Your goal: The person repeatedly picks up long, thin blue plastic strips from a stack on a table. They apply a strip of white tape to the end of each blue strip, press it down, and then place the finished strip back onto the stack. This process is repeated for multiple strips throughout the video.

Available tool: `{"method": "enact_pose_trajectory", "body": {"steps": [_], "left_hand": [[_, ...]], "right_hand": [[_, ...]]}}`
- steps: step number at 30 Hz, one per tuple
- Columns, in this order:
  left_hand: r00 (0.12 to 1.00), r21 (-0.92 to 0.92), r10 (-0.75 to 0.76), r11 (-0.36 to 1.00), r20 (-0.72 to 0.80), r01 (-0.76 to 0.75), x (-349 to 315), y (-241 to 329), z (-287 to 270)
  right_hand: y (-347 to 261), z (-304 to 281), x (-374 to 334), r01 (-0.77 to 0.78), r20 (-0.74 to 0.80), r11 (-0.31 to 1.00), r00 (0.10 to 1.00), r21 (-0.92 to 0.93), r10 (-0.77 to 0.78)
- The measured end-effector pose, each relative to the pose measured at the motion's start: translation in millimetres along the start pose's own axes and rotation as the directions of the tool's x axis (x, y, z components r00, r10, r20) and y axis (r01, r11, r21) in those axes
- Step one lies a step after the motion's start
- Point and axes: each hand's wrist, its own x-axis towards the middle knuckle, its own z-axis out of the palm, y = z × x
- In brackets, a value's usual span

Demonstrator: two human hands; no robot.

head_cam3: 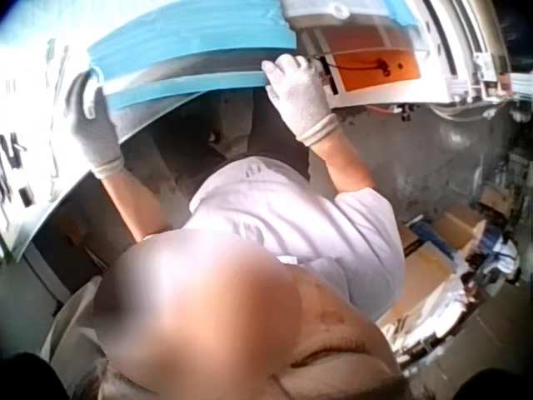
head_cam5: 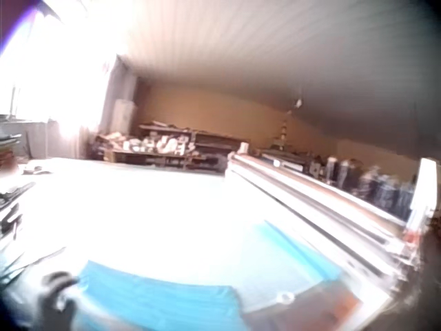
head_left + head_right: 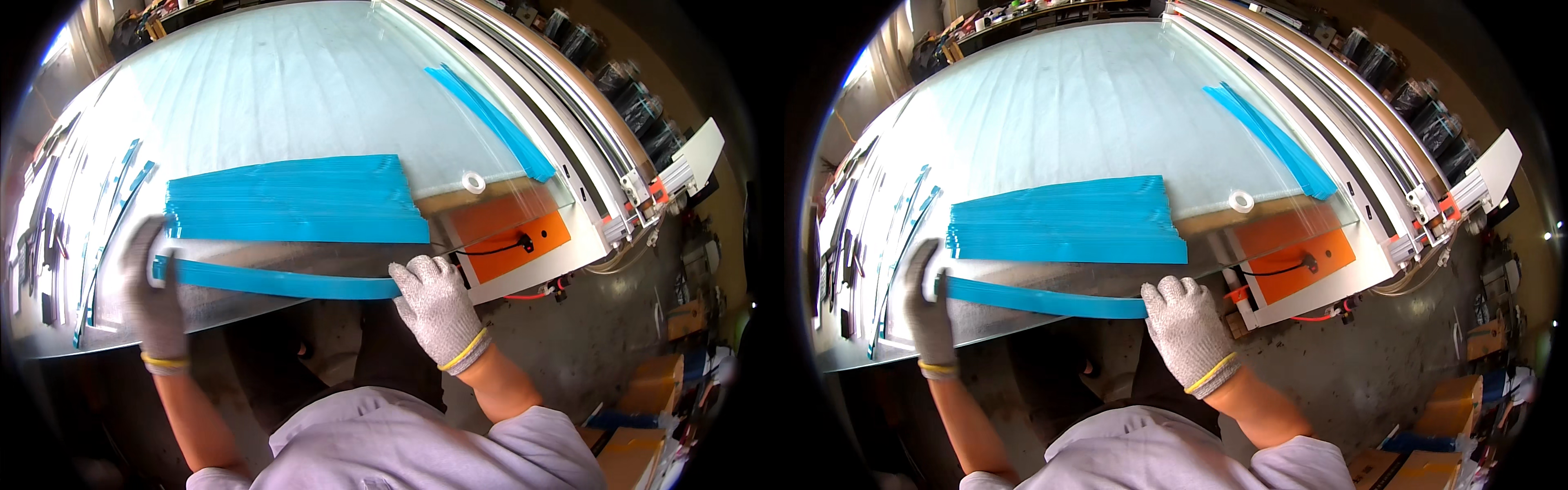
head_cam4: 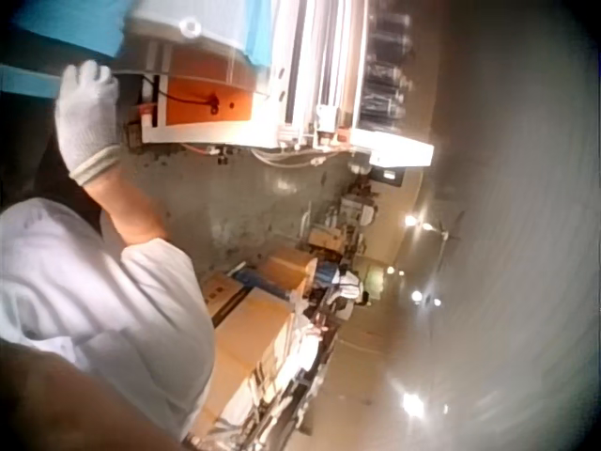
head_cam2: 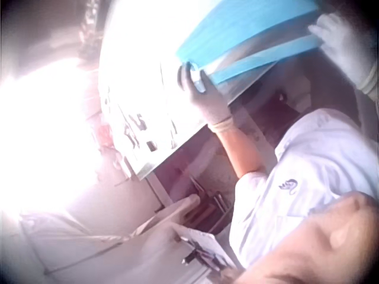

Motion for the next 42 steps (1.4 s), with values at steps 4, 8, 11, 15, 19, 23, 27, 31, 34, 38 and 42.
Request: {"method": "enact_pose_trajectory", "body": {"steps": [4,8,11,15,19,23,27,31,34,38,42], "left_hand": [[0.714,-0.198,0.375,0.926,0.591,-0.323,-7,89,58],[0.378,-0.345,0.419,0.905,0.825,-0.25,14,92,103],[0.234,-0.375,0.408,0.91,0.882,-0.174,28,93,122],[0.103,-0.24,0.247,0.968,0.964,-0.08,36,109,124],[0.314,-0.237,0.293,0.95,0.903,-0.205,19,104,122],[0.574,-0.192,0.366,0.92,0.733,-0.342,3,106,104],[0.645,-0.169,0.477,0.861,0.597,-0.48,-10,111,93],[0.637,-0.134,0.433,0.877,0.638,-0.462,-17,118,91],[0.651,-0.117,0.431,0.876,0.625,-0.467,-23,119,91],[0.657,-0.129,0.446,0.872,0.607,-0.473,-25,122,91],[0.661,-0.125,0.48,0.851,0.577,-0.51,-25,122,92]], "right_hand": [[-14,-6,6,0.045,-0.045,0.974,0.997,-0.221,-0.056],[-25,-6,9,0.034,-0.101,0.955,0.993,-0.295,-0.066],[-22,-8,13,0.006,-0.116,0.949,0.992,-0.314,-0.044],[-22,-7,16,-0.05,-0.101,0.951,0.995,-0.307,0.02],[-17,-5,22,-0.026,-0.18,0.972,0.984,-0.232,-0.017],[-10,-4,17,-0.054,-0.504,0.977,0.85,0.208,0.154],[-16,20,-8,-0.036,-0.443,0.652,0.705,0.757,0.554],[-25,19,-11,0.057,-0.502,0.717,0.752,0.695,0.428],[-31,24,-15,0.044,-0.477,0.725,0.78,0.687,0.404],[-34,28,-18,0.06,-0.473,0.692,0.772,0.719,0.424],[-34,27,-20,0.079,-0.502,0.721,0.769,0.688,0.395]]}}
